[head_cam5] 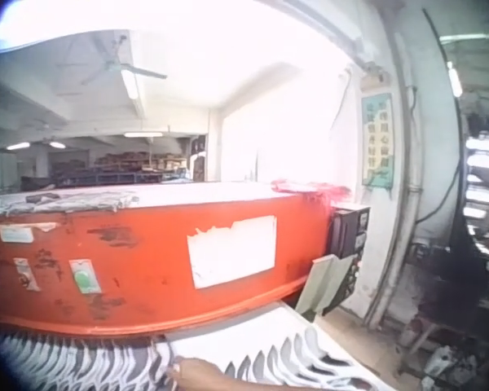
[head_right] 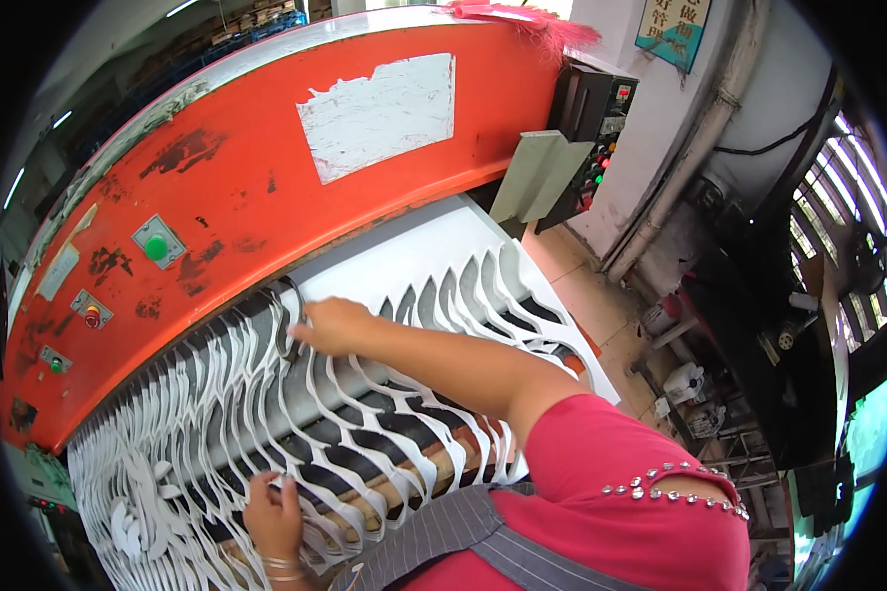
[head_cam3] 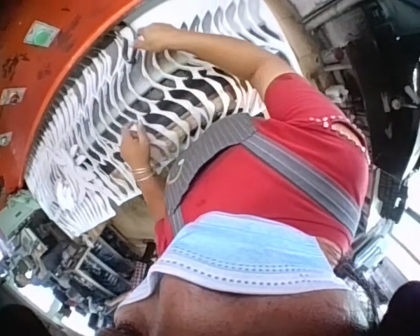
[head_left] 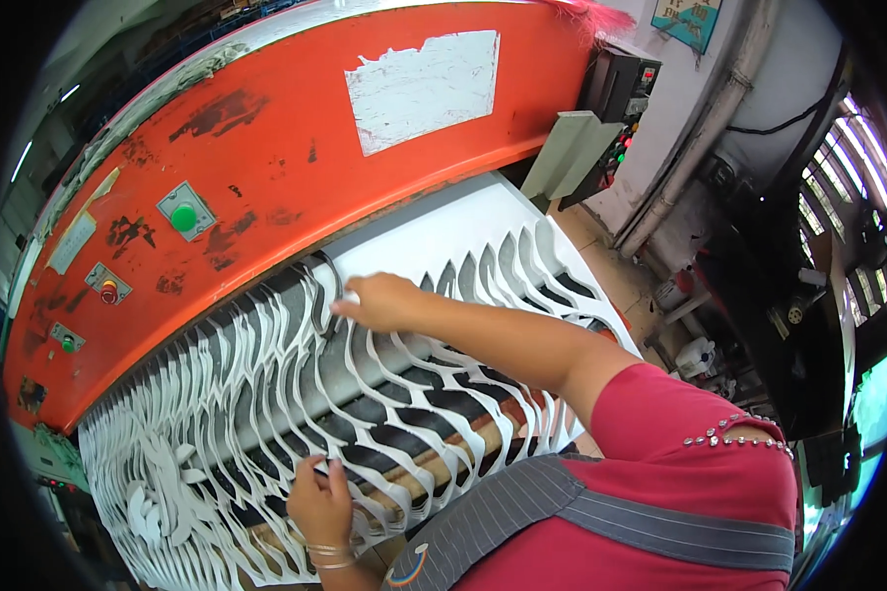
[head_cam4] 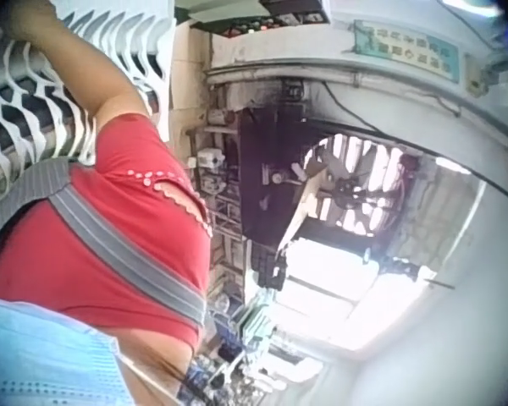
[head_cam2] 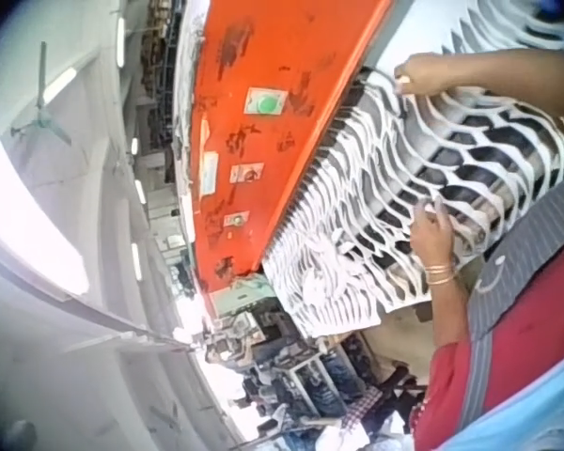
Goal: Sorting and organizing white shoe components on a machine and into bags.
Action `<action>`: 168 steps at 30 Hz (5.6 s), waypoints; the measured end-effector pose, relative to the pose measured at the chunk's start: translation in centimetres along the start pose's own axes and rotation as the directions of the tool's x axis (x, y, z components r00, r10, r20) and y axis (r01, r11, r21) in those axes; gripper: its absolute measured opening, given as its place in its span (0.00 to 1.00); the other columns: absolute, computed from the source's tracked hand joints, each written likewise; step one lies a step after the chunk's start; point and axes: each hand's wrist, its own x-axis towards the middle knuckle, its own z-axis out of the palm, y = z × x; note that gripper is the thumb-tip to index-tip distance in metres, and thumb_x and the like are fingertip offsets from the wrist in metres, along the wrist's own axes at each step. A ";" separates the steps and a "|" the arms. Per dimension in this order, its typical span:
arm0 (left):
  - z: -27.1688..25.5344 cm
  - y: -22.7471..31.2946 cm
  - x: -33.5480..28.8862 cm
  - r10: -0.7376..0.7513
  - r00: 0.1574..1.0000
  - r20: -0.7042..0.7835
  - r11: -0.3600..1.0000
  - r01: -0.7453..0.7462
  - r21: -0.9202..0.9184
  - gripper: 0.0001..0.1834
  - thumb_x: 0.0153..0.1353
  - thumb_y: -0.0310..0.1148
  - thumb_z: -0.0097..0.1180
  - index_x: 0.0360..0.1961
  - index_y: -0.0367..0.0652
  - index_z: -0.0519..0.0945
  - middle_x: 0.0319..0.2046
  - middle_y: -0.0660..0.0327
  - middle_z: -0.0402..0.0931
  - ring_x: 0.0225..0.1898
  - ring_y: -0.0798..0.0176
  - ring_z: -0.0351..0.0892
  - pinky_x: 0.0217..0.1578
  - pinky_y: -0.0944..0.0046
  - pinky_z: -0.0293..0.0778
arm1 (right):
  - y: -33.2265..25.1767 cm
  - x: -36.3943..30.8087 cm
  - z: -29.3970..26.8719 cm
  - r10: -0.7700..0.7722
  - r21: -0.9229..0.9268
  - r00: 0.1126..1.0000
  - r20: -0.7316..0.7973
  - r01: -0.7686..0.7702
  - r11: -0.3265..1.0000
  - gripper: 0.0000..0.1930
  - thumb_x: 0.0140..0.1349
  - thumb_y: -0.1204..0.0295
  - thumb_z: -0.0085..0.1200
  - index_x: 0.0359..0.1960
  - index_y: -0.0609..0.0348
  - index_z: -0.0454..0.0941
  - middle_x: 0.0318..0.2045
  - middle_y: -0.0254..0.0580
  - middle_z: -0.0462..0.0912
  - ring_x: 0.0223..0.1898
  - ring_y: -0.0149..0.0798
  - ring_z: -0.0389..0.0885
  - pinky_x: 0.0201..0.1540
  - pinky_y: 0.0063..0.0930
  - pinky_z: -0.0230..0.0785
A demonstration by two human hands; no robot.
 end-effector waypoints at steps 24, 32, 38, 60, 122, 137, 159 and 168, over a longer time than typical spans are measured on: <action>10.6 -1.1 11.6 0.352 0.915 0.196 0.872 -0.397 0.286 0.18 0.58 0.48 0.55 0.33 0.43 0.77 0.28 0.54 0.79 0.32 0.49 0.80 0.32 0.49 0.75 | 7.5 5.1 4.4 0.046 0.179 0.945 -0.324 0.013 0.984 0.23 0.54 0.65 0.47 0.51 0.60 0.75 0.36 0.58 0.82 0.37 0.53 0.83 0.43 0.41 0.72; 13.8 -2.3 15.5 0.527 0.847 -0.064 0.847 -0.519 0.112 0.26 0.49 0.51 0.64 0.40 0.41 0.83 0.28 0.60 0.73 0.35 0.56 0.73 0.33 0.56 0.60 | 5.8 5.4 5.1 0.079 0.332 0.963 -0.258 0.011 0.943 0.23 0.53 0.68 0.47 0.51 0.62 0.76 0.25 0.53 0.82 0.22 0.43 0.80 0.30 0.35 0.72; 14.4 -2.4 15.7 0.530 0.845 -0.066 0.848 -0.528 0.055 0.22 0.51 0.49 0.63 0.39 0.42 0.83 0.26 0.61 0.71 0.33 0.57 0.72 0.33 0.57 0.59 | 5.6 5.6 4.8 0.106 0.318 0.965 -0.240 -0.025 0.948 0.24 0.52 0.68 0.47 0.52 0.64 0.75 0.26 0.54 0.82 0.26 0.43 0.81 0.33 0.35 0.72; -5.3 -6.9 24.8 -0.047 0.959 -0.281 0.532 -0.214 -0.819 0.32 0.58 0.38 0.63 0.60 0.33 0.68 0.54 0.53 0.74 0.54 0.62 0.72 0.54 0.65 0.66 | -1.9 2.4 -2.4 -0.102 0.070 0.907 -0.408 0.142 0.987 0.30 0.60 0.54 0.58 0.55 0.65 0.69 0.15 0.40 0.76 0.18 0.36 0.77 0.25 0.31 0.68; 2.8 -2.2 -3.5 0.296 0.949 -0.109 0.952 -0.283 0.118 0.30 0.56 0.38 0.62 0.55 0.30 0.70 0.51 0.42 0.68 0.49 0.44 0.69 0.50 0.52 0.67 | 1.5 -0.3 0.5 -0.654 -0.588 0.678 0.335 0.693 0.417 0.14 0.40 0.63 0.64 0.31 0.52 0.81 0.31 0.41 0.83 0.36 0.44 0.80 0.45 0.40 0.65; 13.2 1.5 2.8 0.397 0.907 -0.139 0.512 -0.344 -0.787 0.29 0.51 0.22 0.67 0.48 0.41 0.61 0.59 0.51 0.67 0.56 0.63 0.71 0.55 0.63 0.68 | 8.0 -7.7 1.9 -0.705 0.561 0.672 0.227 0.501 0.659 0.30 0.58 0.67 0.62 0.60 0.64 0.67 0.52 0.47 0.76 0.55 0.38 0.73 0.58 0.32 0.63; 9.7 3.3 3.3 0.231 0.741 -0.630 0.332 -0.669 -0.665 0.17 0.66 0.42 0.54 0.45 0.42 0.66 0.37 0.60 0.73 0.38 0.68 0.75 0.42 0.66 0.72 | 1.3 -10.2 0.2 -0.525 0.420 0.830 -0.187 0.551 0.721 0.13 0.52 0.87 0.45 0.39 0.63 0.74 0.32 0.37 0.79 0.36 0.30 0.76 0.42 0.23 0.68; -8.0 -9.3 6.7 0.103 0.368 -0.924 0.963 -0.269 0.000 0.22 0.61 0.42 0.60 0.44 0.35 0.68 0.33 0.50 0.74 0.35 0.53 0.76 0.37 0.57 0.72 | 5.6 -6.8 -7.8 -0.708 0.016 0.696 -0.118 0.714 0.700 0.27 0.47 0.57 0.64 0.43 0.63 0.72 0.36 0.41 0.71 0.42 0.40 0.70 0.49 0.31 0.61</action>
